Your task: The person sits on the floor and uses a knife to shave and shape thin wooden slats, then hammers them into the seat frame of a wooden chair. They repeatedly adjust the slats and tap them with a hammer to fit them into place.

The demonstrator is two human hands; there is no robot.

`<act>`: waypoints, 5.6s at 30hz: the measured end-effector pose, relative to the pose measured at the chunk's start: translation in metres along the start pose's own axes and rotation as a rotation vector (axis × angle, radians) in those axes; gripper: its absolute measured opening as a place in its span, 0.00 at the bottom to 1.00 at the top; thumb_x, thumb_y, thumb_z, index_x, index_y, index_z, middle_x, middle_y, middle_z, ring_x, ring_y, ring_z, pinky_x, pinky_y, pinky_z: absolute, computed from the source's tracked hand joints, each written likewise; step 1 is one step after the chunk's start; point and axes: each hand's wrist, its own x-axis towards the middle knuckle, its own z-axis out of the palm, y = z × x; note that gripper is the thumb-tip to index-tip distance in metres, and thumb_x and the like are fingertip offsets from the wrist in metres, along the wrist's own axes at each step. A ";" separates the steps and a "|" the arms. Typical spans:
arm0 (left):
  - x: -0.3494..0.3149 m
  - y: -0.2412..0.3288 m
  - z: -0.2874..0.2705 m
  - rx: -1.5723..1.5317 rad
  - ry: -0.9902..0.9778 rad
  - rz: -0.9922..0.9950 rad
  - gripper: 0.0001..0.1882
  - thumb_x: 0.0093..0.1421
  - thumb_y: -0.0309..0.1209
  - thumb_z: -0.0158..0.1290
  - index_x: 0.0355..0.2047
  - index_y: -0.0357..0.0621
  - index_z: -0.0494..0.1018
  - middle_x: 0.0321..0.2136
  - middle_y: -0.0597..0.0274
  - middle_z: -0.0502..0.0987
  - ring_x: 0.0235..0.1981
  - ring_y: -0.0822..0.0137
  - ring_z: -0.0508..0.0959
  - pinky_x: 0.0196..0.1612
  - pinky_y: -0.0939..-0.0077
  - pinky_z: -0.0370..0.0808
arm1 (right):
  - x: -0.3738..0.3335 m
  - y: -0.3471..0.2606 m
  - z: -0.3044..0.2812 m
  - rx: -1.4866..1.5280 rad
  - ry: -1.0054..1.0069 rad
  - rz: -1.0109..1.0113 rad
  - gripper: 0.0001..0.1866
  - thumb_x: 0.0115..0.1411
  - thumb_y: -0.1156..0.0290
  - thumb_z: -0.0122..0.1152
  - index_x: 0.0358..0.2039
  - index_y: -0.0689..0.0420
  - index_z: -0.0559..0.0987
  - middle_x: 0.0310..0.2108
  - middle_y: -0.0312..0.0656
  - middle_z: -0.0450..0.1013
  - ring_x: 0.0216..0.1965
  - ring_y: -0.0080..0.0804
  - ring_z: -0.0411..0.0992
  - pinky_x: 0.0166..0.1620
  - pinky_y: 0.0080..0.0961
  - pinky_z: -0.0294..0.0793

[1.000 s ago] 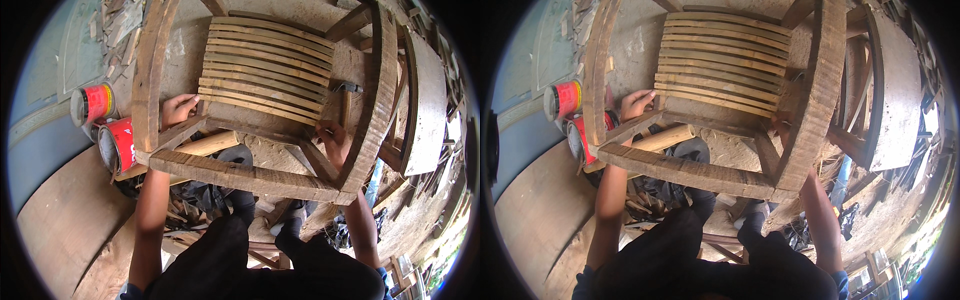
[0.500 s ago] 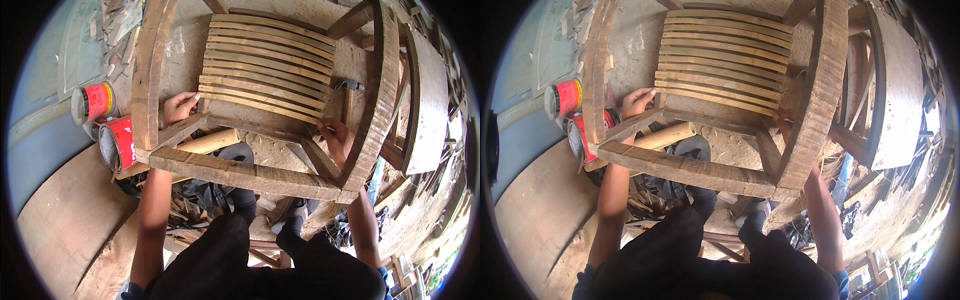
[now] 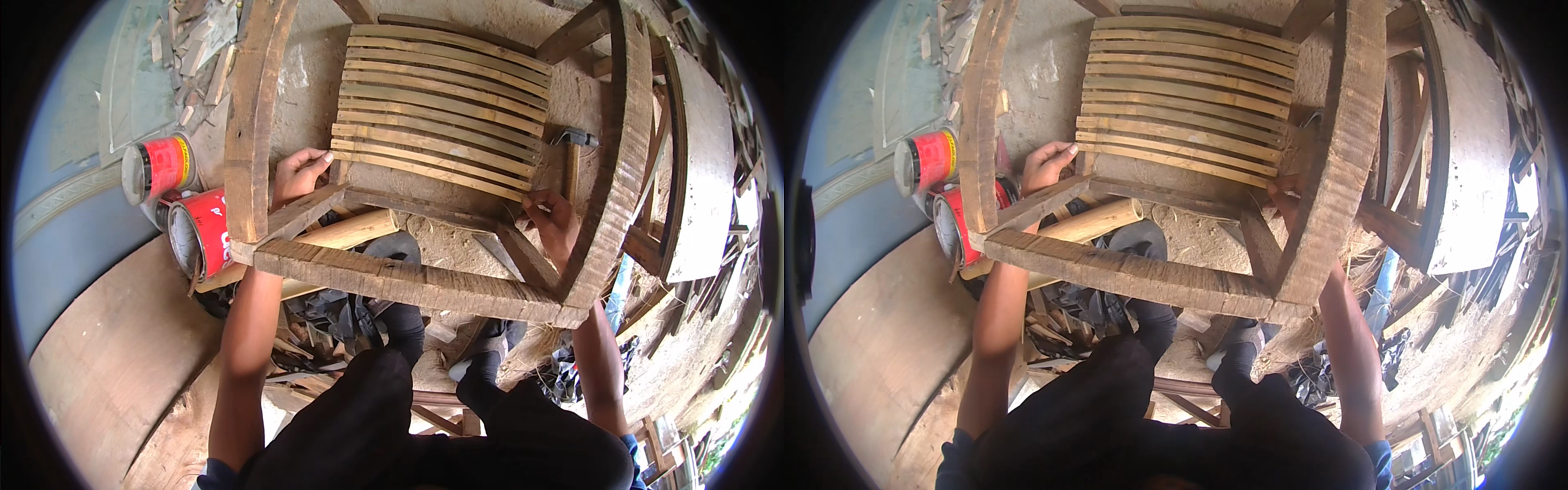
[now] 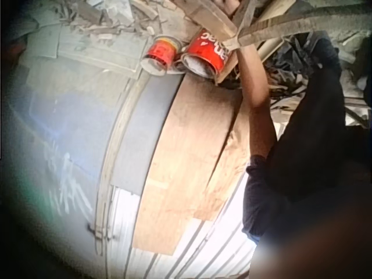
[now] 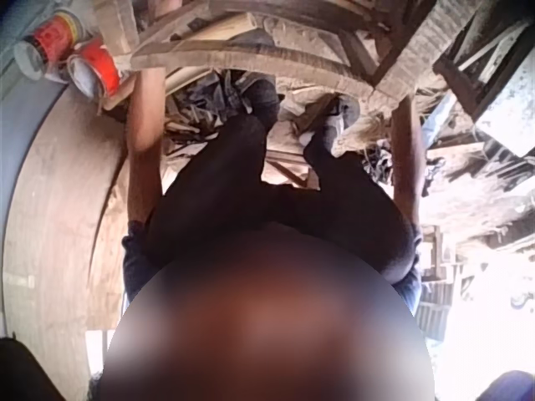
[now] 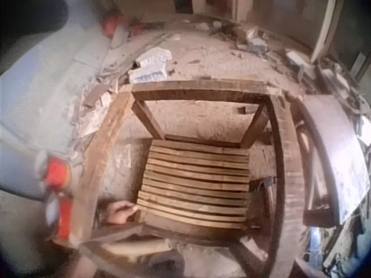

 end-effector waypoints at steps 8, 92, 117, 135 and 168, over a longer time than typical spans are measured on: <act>0.009 -0.009 -0.003 0.065 0.009 0.067 0.11 0.68 0.35 0.60 0.39 0.39 0.82 0.29 0.71 0.81 0.29 0.78 0.77 0.34 0.80 0.74 | 0.011 0.020 -0.003 0.088 -0.035 -0.044 0.10 0.66 0.71 0.66 0.42 0.63 0.78 0.34 0.41 0.78 0.30 0.27 0.80 0.30 0.22 0.75; -0.230 0.042 0.258 0.186 -0.884 0.371 0.08 0.68 0.30 0.58 0.41 0.37 0.79 0.30 0.68 0.81 0.32 0.80 0.78 0.39 0.81 0.74 | -0.273 0.230 -0.127 -0.618 1.010 0.241 0.09 0.59 0.74 0.63 0.39 0.59 0.84 0.34 0.52 0.79 0.37 0.52 0.80 0.41 0.40 0.78; -0.085 0.016 0.211 0.244 0.014 1.071 0.16 0.62 0.26 0.62 0.48 0.32 0.77 0.39 0.52 0.84 0.42 0.60 0.82 0.51 0.66 0.78 | -0.150 -0.002 -0.056 0.305 0.432 -0.069 0.12 0.68 0.64 0.64 0.42 0.61 0.82 0.33 0.40 0.80 0.33 0.25 0.78 0.40 0.24 0.81; -0.077 0.048 0.255 -0.012 -0.497 0.504 0.13 0.63 0.22 0.62 0.48 0.35 0.81 0.48 0.55 0.80 0.46 0.67 0.80 0.49 0.73 0.79 | -0.058 -0.055 0.012 1.401 -0.038 0.370 0.09 0.68 0.66 0.65 0.39 0.59 0.79 0.32 0.32 0.72 0.32 0.21 0.68 0.35 0.20 0.67; -0.024 0.019 0.244 0.600 -0.262 1.224 0.12 0.55 0.19 0.65 0.40 0.42 0.86 0.36 0.63 0.81 0.41 0.59 0.76 0.45 0.64 0.74 | -0.044 0.016 -0.030 -0.153 0.624 -0.366 0.10 0.62 0.74 0.63 0.43 0.62 0.81 0.40 0.54 0.77 0.42 0.52 0.79 0.45 0.41 0.79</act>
